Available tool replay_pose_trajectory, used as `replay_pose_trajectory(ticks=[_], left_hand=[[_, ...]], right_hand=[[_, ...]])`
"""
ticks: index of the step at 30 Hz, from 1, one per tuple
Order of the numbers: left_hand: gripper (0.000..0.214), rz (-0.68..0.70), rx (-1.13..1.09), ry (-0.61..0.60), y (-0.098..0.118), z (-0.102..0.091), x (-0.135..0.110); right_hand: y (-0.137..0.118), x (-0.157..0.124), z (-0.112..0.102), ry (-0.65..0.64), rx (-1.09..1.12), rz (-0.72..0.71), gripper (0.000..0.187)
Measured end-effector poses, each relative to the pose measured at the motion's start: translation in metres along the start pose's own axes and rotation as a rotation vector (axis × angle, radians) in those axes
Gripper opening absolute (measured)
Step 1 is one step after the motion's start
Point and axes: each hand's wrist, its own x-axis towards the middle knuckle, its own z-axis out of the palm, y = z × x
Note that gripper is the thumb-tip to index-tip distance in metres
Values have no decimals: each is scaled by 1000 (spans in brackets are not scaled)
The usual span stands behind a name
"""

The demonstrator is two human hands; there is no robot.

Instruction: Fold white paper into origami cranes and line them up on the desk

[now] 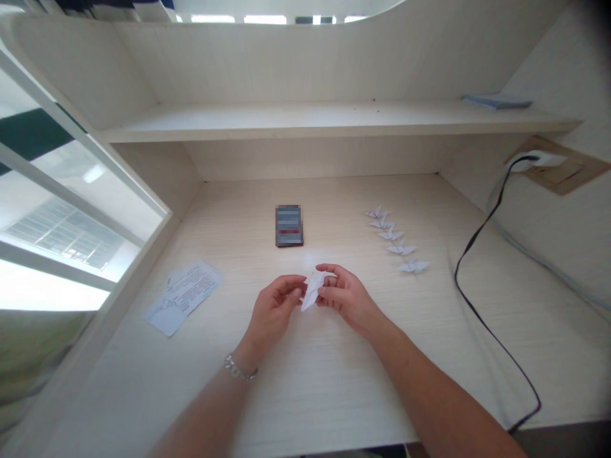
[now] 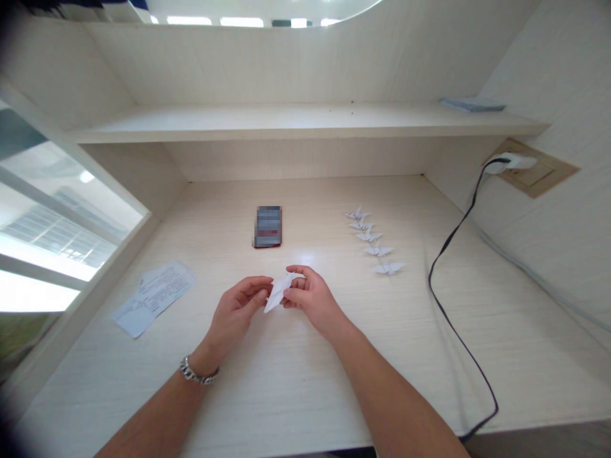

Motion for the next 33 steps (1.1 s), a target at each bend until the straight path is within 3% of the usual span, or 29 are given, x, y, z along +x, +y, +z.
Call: replay_pose_trajectory(ticks=[8,11,13,15,20,26,33], left_hand=[[11,198,124,-100,8,-3,-5],[11,115,173,-108,5,-6,-3],[14,42,222,-109,1,-7,-2],[17,13,268,-106,-1,-7,-2],[20,7,308,-119,-2,-6,-1],[24,-12,220,-56,-1,-7,1],[24,-63,146,-80,-1,-4,-1]], right_hand=[[-4,-8,-5,-273,-37,164,58],[-5,-4,-8,-152,-165,94,45],[-6,0,-10,3,-269,-18,30],[-7,1,-11,57,-397,-126,26],[-3,-3,-6,-73,-658,-193,17],[7,-1,-1,-40,-478,-132,16],[6,-3,0,-29,-526,-166,16]])
